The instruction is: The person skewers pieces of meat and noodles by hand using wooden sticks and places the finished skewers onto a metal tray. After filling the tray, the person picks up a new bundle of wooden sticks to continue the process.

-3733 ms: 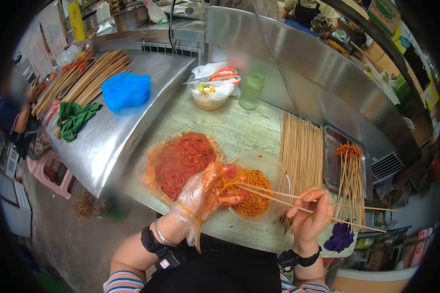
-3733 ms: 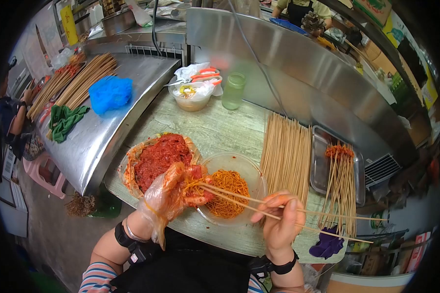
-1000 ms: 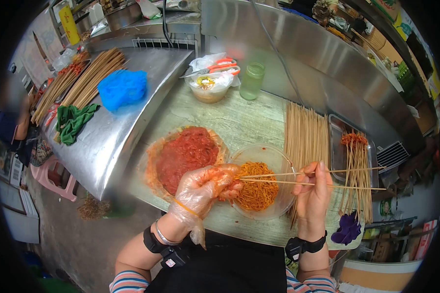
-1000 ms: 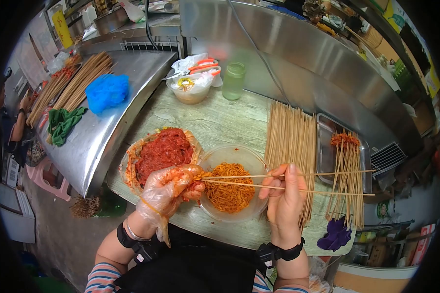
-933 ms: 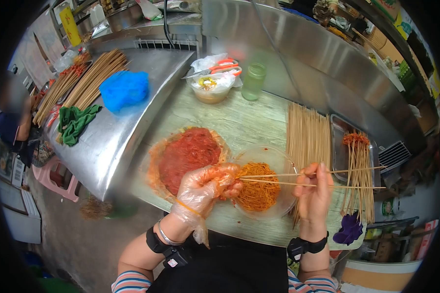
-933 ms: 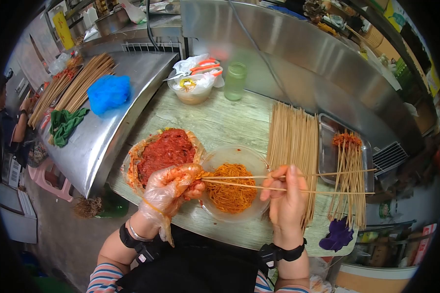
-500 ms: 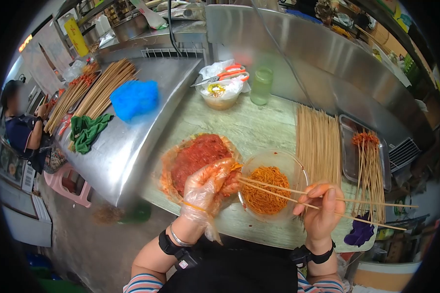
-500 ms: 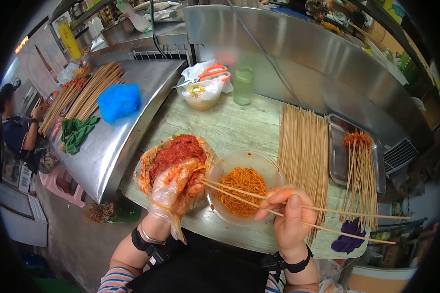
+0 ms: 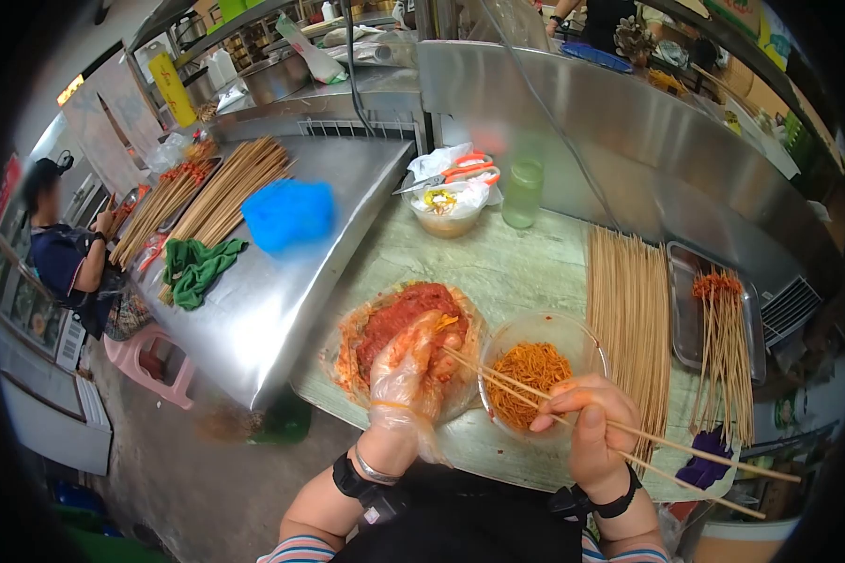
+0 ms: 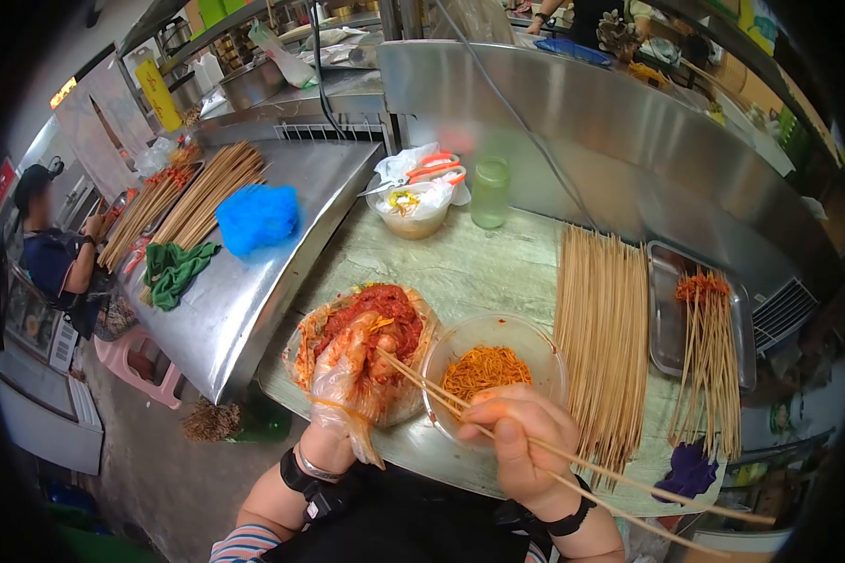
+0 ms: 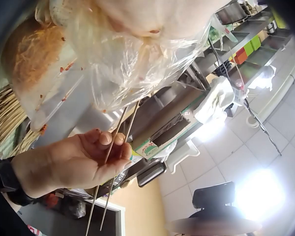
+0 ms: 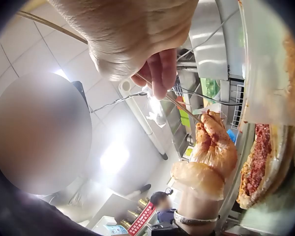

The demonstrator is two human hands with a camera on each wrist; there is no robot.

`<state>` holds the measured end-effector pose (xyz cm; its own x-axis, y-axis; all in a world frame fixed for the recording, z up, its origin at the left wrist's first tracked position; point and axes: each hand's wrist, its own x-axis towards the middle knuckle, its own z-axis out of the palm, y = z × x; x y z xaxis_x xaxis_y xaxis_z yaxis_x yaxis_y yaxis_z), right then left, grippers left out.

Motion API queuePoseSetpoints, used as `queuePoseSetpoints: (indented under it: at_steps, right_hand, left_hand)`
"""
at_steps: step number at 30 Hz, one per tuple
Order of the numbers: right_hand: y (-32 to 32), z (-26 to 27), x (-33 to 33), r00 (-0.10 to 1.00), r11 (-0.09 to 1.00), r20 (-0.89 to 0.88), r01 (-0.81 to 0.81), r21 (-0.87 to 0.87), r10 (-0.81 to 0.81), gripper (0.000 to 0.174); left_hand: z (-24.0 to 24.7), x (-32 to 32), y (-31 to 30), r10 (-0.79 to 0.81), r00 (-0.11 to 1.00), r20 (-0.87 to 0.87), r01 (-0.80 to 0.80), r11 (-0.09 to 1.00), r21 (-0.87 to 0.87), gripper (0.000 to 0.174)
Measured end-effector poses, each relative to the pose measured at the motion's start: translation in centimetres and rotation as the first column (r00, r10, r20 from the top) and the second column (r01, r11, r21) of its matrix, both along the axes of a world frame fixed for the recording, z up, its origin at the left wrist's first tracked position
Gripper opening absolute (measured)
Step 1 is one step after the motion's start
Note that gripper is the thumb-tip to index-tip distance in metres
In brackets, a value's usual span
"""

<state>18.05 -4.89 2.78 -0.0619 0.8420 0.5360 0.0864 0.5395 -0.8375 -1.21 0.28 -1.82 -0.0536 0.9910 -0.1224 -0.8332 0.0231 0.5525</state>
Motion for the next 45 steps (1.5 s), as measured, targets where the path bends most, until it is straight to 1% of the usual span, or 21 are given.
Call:
queuePoseSetpoints:
  at_steps: [2,5,8,11,14,17,20,23,26,29,32,35,38,41,45]
  right_hand:
    - [-0.1,0.1,-0.5,0.999,1.000,0.050,0.006,0.030,-0.008,0.024]
    - [0.8,0.5,-0.8,0.960,0.966,0.280,-0.057,0.253,-0.017,0.017]
    - [1.0,0.5,-1.3,0.936,0.947,0.351,-0.108,0.304,-0.006,0.014]
    - [1.2,0.6,-1.8,0.945,0.958,0.327,-0.092,0.272,-0.002,0.012]
    - [1.0,1.2,-1.2,0.941,0.961,0.338,-0.103,0.256,0.011,0.015]
    - [0.3,1.1,-1.3,0.987,0.992,0.156,-0.041,0.119,0.022,0.019]
    - [0.0,0.9,-0.9,0.985,0.995,0.172,-0.023,0.096,0.007,0.023]
    - [0.3,0.7,-0.9,0.984,0.989,0.179,-0.010,0.146,-0.017,0.023]
    - [0.6,0.7,-0.9,0.975,0.983,0.223,-0.033,0.183,-0.009,0.022]
    - [0.5,0.3,-1.1,0.981,0.991,0.190,-0.049,0.127,0.024,0.016]
    - [1.2,0.2,-1.4,0.946,0.955,0.325,-0.093,0.282,-0.004,0.010]
    - [1.1,0.2,-1.8,0.933,0.930,0.358,-0.117,0.347,-0.017,0.013]
    - [1.0,0.3,-2.3,0.922,0.913,0.386,-0.120,0.391,-0.044,0.016]
    - [1.2,0.5,-3.0,0.917,0.897,0.397,-0.135,0.421,-0.048,0.017]
    - [1.3,0.0,-3.6,0.919,0.899,0.389,-0.121,0.421,-0.059,0.019]
  left_hand:
    - [0.2,-0.1,0.0,0.011,1.000,0.014,-0.011,1.000,0.019,0.030]
    - [-0.2,-0.4,0.0,0.028,0.998,0.051,-0.028,1.000,0.012,0.032]
    - [-0.1,-0.5,0.0,0.037,0.999,0.033,-0.036,0.999,-0.022,0.033]
    - [-0.4,-1.0,0.0,0.008,0.999,0.050,-0.006,1.000,-0.029,0.034]
    - [0.0,-0.9,0.0,0.020,0.999,0.029,-0.020,1.000,0.005,0.034]
    - [0.2,-1.0,0.0,0.008,0.999,0.041,-0.008,1.000,0.010,0.036]
    - [0.2,-1.0,0.0,0.016,0.999,0.040,-0.017,0.999,0.030,0.037]
    - [0.2,-0.8,-0.2,0.004,0.999,0.043,-0.005,1.000,0.022,0.037]
    - [0.2,-0.5,-0.1,0.027,0.999,0.018,-0.028,0.998,0.054,0.037]
    - [-0.1,-0.6,0.0,0.018,0.999,0.037,-0.020,0.999,0.046,0.037]
    - [-0.2,-0.5,-0.2,0.007,0.998,0.060,-0.008,1.000,0.015,0.036]
    - [0.4,-0.3,-0.3,0.039,0.998,0.044,-0.038,0.999,-0.018,0.033]
    - [-0.9,-0.4,0.4,0.140,0.984,-0.108,-0.130,0.987,0.096,0.029]
    - [-0.3,-0.6,0.2,0.157,0.959,-0.236,-0.161,0.987,0.004,0.027]
    - [-0.9,-0.9,0.3,0.193,0.939,-0.286,-0.189,0.981,0.039,0.026]
